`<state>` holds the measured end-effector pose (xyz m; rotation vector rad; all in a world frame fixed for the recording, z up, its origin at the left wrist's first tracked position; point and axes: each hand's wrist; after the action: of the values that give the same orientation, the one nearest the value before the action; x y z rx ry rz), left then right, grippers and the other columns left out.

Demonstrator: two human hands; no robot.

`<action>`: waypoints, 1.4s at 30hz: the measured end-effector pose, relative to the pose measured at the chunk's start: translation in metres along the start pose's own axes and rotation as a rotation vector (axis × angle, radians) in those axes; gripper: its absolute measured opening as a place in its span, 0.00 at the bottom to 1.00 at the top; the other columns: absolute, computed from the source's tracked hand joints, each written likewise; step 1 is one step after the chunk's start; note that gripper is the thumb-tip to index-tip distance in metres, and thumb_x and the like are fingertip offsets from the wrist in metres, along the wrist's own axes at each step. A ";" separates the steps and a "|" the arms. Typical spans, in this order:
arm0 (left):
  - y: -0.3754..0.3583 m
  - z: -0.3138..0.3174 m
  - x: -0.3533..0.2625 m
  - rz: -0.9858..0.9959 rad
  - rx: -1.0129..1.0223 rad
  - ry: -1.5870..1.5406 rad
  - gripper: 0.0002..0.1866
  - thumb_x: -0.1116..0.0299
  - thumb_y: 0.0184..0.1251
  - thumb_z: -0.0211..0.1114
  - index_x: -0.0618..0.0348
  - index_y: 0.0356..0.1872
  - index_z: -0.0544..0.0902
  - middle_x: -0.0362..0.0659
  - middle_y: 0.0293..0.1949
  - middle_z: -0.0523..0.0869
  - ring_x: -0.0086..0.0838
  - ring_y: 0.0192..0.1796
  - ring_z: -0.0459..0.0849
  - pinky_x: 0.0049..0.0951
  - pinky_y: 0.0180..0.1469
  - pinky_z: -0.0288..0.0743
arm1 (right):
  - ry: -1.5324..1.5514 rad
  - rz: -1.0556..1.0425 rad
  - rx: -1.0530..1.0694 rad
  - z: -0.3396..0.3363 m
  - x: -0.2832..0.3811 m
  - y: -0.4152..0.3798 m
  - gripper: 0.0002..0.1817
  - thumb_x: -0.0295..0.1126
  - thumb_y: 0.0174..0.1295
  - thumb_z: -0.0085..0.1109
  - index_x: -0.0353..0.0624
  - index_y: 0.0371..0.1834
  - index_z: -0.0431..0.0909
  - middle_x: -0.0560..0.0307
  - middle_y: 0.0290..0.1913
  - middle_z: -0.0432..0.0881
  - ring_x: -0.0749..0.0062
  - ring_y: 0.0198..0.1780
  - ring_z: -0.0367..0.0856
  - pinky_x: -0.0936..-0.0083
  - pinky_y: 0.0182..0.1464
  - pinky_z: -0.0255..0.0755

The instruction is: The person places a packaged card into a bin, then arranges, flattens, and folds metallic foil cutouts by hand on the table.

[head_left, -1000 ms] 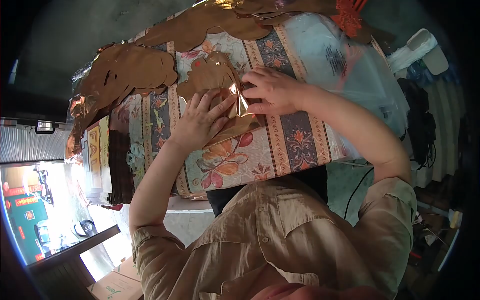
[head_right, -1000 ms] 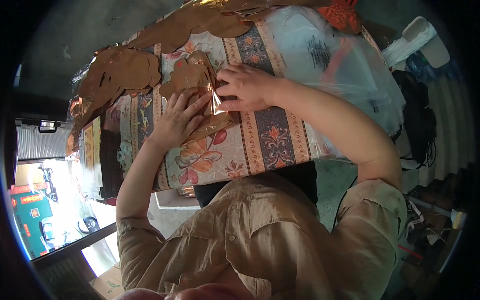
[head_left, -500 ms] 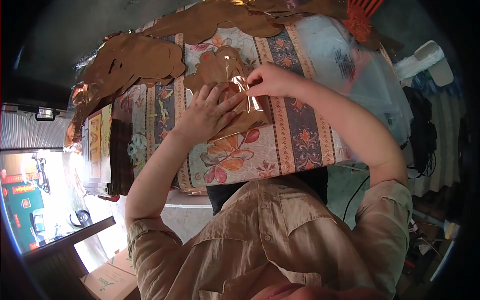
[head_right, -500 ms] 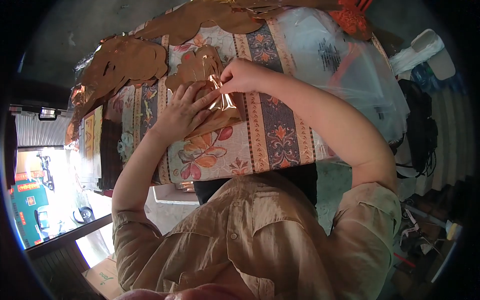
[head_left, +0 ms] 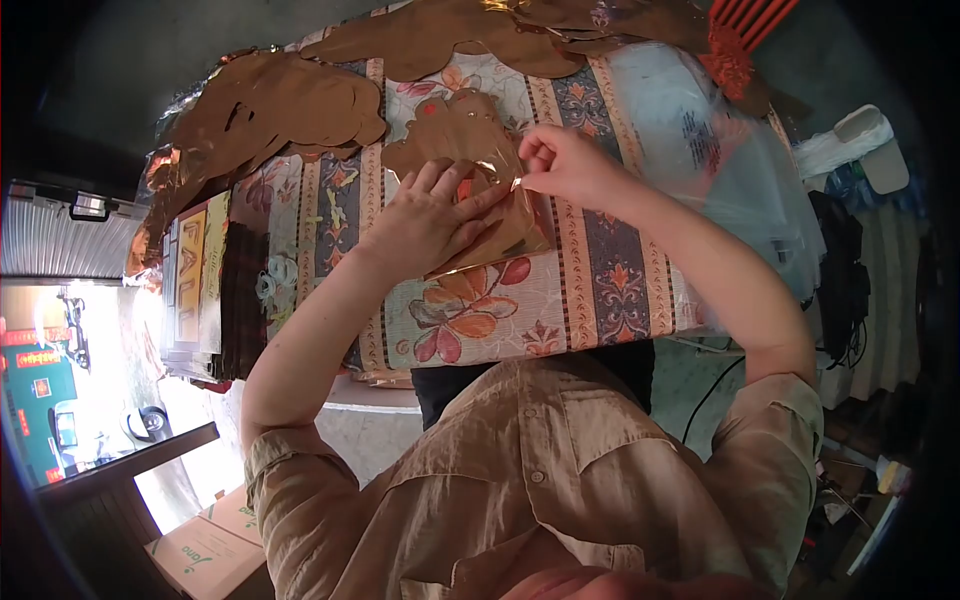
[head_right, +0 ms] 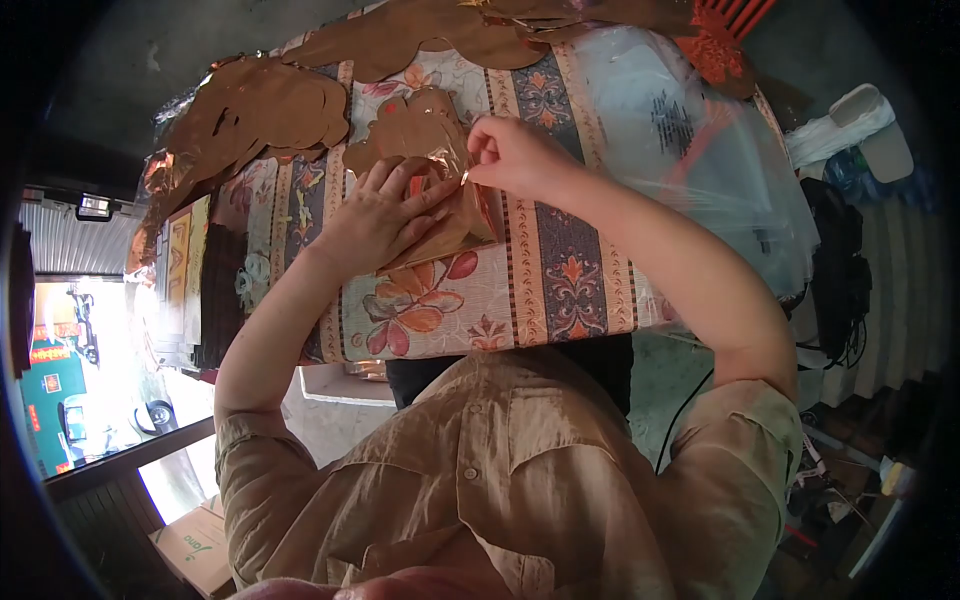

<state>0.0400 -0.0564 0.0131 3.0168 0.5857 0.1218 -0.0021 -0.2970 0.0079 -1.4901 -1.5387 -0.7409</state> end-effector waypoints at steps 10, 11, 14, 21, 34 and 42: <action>-0.001 0.000 -0.001 0.007 -0.020 0.012 0.25 0.52 0.72 0.51 0.34 0.69 0.68 0.47 0.62 0.71 0.43 0.63 0.68 0.43 0.64 0.65 | -0.532 -0.593 -0.041 -0.006 -0.007 -0.061 0.11 0.27 0.55 0.60 0.41 0.42 0.82 0.57 0.41 0.77 0.64 0.45 0.78 0.67 0.50 0.70; -0.001 0.001 -0.001 0.006 -0.024 0.010 0.25 0.52 0.72 0.51 0.34 0.69 0.68 0.47 0.62 0.71 0.43 0.63 0.68 0.43 0.63 0.66 | -0.574 -0.620 -0.039 -0.005 -0.007 -0.061 0.12 0.27 0.54 0.60 0.42 0.43 0.82 0.57 0.41 0.76 0.64 0.46 0.77 0.66 0.51 0.69; -0.001 0.001 -0.002 0.003 -0.028 0.002 0.25 0.52 0.72 0.51 0.35 0.69 0.68 0.47 0.62 0.71 0.43 0.63 0.68 0.43 0.63 0.66 | -0.644 -0.670 -0.022 -0.006 -0.005 -0.061 0.13 0.27 0.52 0.60 0.42 0.43 0.81 0.56 0.40 0.74 0.62 0.46 0.76 0.66 0.52 0.69; 0.000 -0.001 -0.002 -0.006 -0.003 -0.042 0.24 0.53 0.72 0.51 0.35 0.68 0.70 0.48 0.62 0.71 0.44 0.63 0.68 0.44 0.63 0.67 | -0.716 -0.747 0.108 -0.012 -0.003 -0.059 0.13 0.33 0.52 0.62 0.42 0.41 0.81 0.54 0.42 0.72 0.58 0.47 0.74 0.62 0.52 0.68; 0.000 0.000 -0.002 0.002 -0.002 0.007 0.24 0.52 0.72 0.51 0.35 0.68 0.69 0.48 0.62 0.70 0.45 0.62 0.68 0.44 0.63 0.67 | -0.547 -0.633 0.147 -0.015 -0.008 -0.053 0.17 0.39 0.56 0.62 0.43 0.46 0.80 0.53 0.46 0.71 0.57 0.52 0.72 0.62 0.60 0.63; -0.001 0.000 -0.001 -0.009 -0.012 -0.058 0.26 0.54 0.71 0.52 0.36 0.70 0.65 0.47 0.64 0.67 0.45 0.64 0.66 0.44 0.65 0.64 | -0.728 -0.714 0.148 -0.012 -0.005 -0.045 0.22 0.46 0.58 0.60 0.39 0.47 0.77 0.51 0.56 0.72 0.54 0.61 0.68 0.57 0.65 0.59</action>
<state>0.0382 -0.0560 0.0128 2.9941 0.5907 0.0367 -0.0451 -0.3148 0.0151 -1.1302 -2.6874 -0.4497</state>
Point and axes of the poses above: each hand's wrist, its own y-axis towards the middle knuckle, its own z-axis out of the palm, x = y × z
